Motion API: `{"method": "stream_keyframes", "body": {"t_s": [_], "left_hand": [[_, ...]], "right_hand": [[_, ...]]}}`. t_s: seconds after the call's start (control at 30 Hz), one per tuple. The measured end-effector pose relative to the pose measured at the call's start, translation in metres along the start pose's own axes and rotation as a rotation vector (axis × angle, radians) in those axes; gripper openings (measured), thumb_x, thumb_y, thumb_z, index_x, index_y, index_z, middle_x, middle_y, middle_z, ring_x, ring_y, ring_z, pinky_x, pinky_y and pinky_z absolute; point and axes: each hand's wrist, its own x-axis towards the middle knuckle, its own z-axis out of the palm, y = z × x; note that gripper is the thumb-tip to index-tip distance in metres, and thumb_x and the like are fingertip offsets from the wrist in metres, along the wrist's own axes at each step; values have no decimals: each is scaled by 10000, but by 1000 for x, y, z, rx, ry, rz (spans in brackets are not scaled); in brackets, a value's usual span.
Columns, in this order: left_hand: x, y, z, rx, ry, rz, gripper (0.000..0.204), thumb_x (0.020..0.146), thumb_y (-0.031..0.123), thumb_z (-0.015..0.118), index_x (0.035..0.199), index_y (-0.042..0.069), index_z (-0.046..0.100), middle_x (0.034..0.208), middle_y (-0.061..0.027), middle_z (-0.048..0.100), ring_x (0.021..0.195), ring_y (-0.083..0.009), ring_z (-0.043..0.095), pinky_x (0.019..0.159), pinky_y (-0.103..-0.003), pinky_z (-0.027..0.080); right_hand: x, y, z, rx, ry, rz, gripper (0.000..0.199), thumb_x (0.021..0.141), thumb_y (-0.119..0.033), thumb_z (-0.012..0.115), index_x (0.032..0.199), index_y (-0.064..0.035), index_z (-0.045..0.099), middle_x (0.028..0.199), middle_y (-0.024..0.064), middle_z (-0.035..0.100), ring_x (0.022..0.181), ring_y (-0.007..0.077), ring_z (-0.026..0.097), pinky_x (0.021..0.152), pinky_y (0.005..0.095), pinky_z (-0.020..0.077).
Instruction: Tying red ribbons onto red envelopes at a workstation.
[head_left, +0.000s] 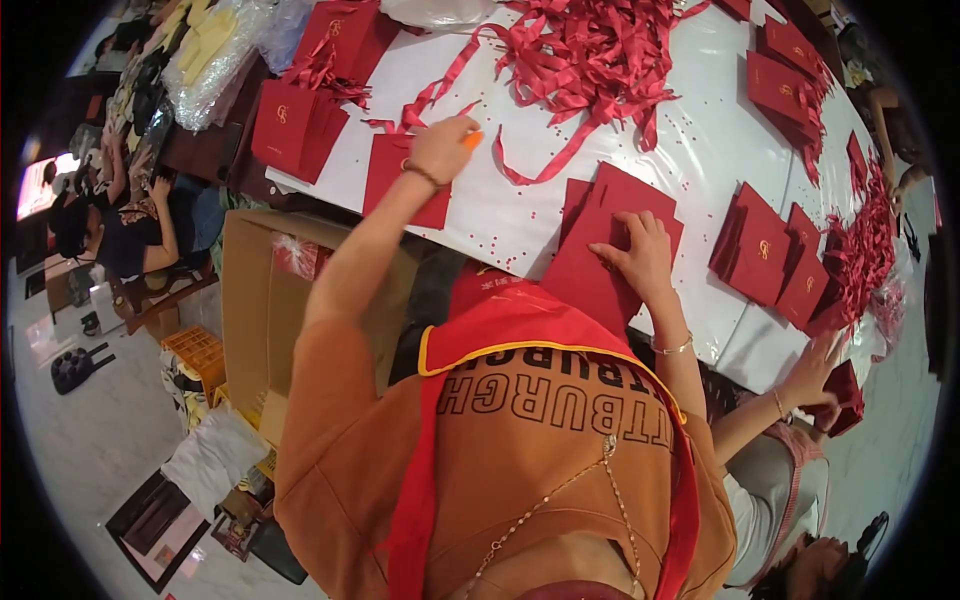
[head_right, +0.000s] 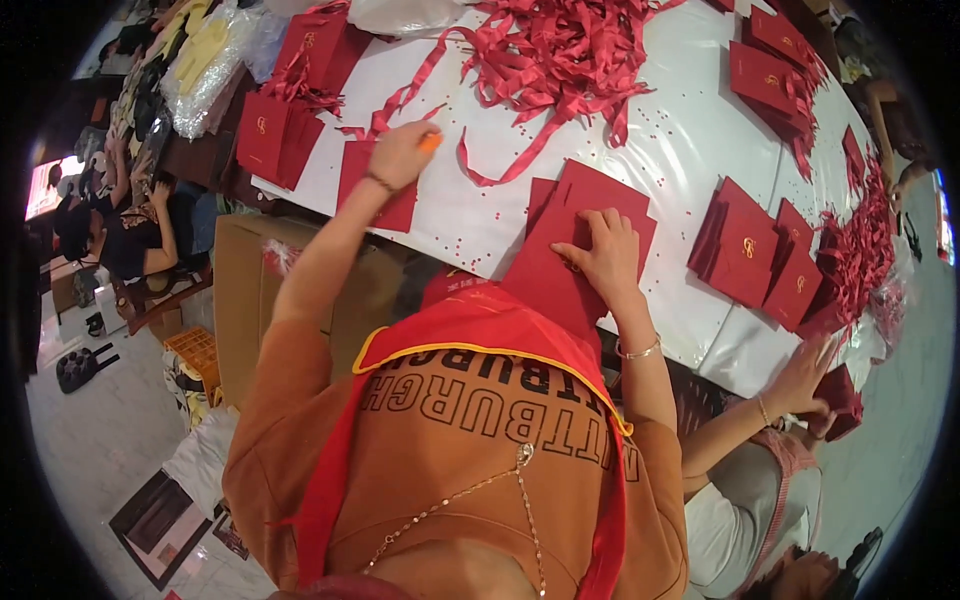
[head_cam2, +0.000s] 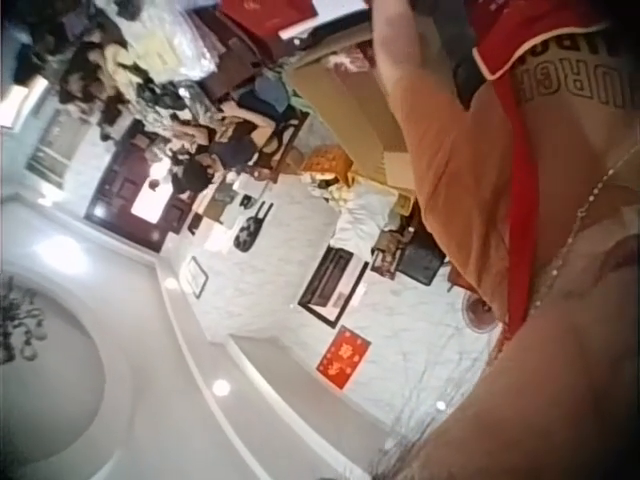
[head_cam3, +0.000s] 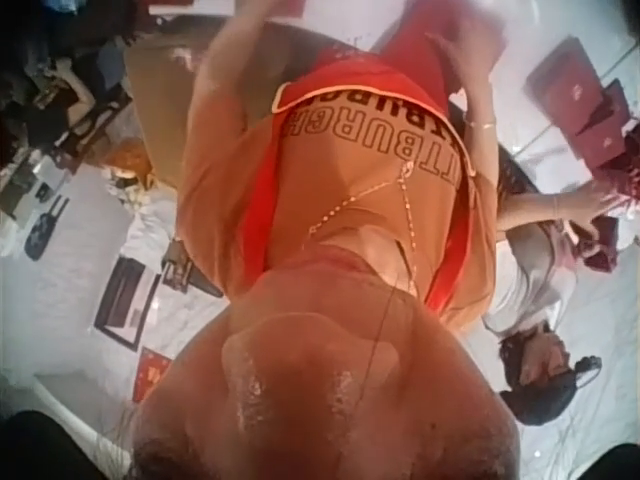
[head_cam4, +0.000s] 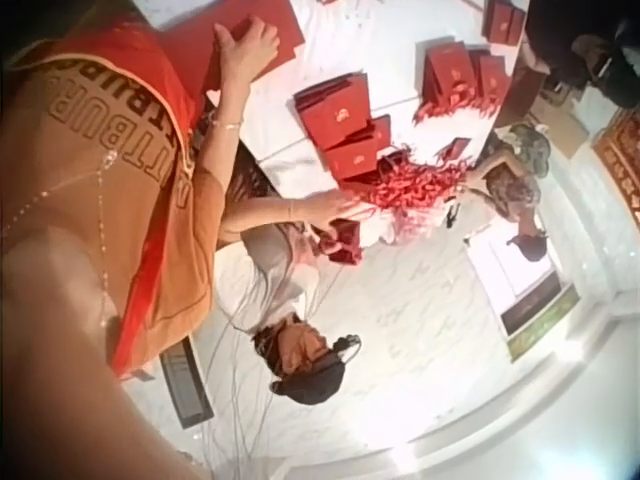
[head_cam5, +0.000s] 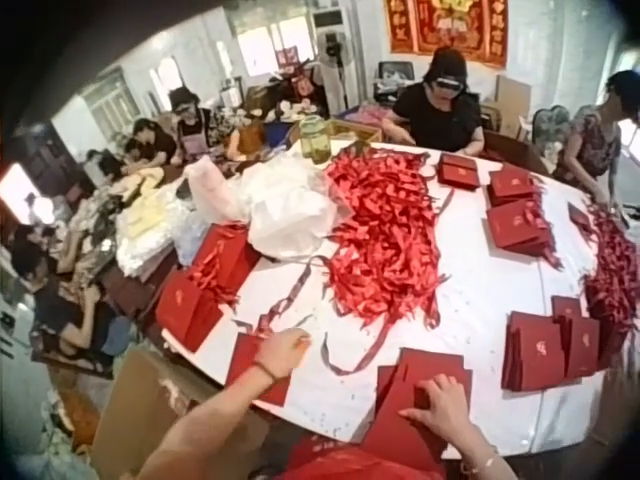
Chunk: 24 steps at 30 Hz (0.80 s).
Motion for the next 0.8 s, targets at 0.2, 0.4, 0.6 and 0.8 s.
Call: {"method": "stream_keyframes", "body": {"t_s": [0.2, 0.4, 0.6, 0.8], "left_hand": [[21, 27, 56, 370, -33, -192, 246, 827, 292, 519, 826, 47, 542, 842, -183, 611, 811, -345, 578, 678, -432, 444], [18, 15, 32, -710, 117, -46, 150, 821, 153, 562, 886, 24, 522, 791, -140, 609, 712, -263, 603, 652, -371, 486], [-2, 75, -77, -1508, 211, 116, 108, 860, 68, 521, 948, 7, 509, 773, -115, 591, 659, -170, 578, 629, -281, 496], [-39, 142, -32, -1134, -246, -95, 138, 871, 97, 499, 971, 9, 536, 750, -65, 570, 643, -118, 552, 616, -228, 464]], "right_hand": [[-2, -3, 2, -37, 8, -6, 506, 607, -403, 726, 971, -82, 581, 901, 68, 514, 850, 253, 486, 678, 370, 375], [-6, -12, -7, -91, 78, -21, 514, 603, -378, 732, 994, -86, 569, 912, 61, 500, 872, 253, 469, 703, 365, 358], [-8, -3, -17, -9, 43, -19, 477, 613, -304, 745, 987, -65, 570, 901, 71, 528, 849, 254, 503, 705, 363, 390], [2, 11, -26, 523, -220, 243, 412, 684, -254, 702, 1020, -38, 601, 837, 129, 621, 802, 262, 590, 723, 345, 446]]}}
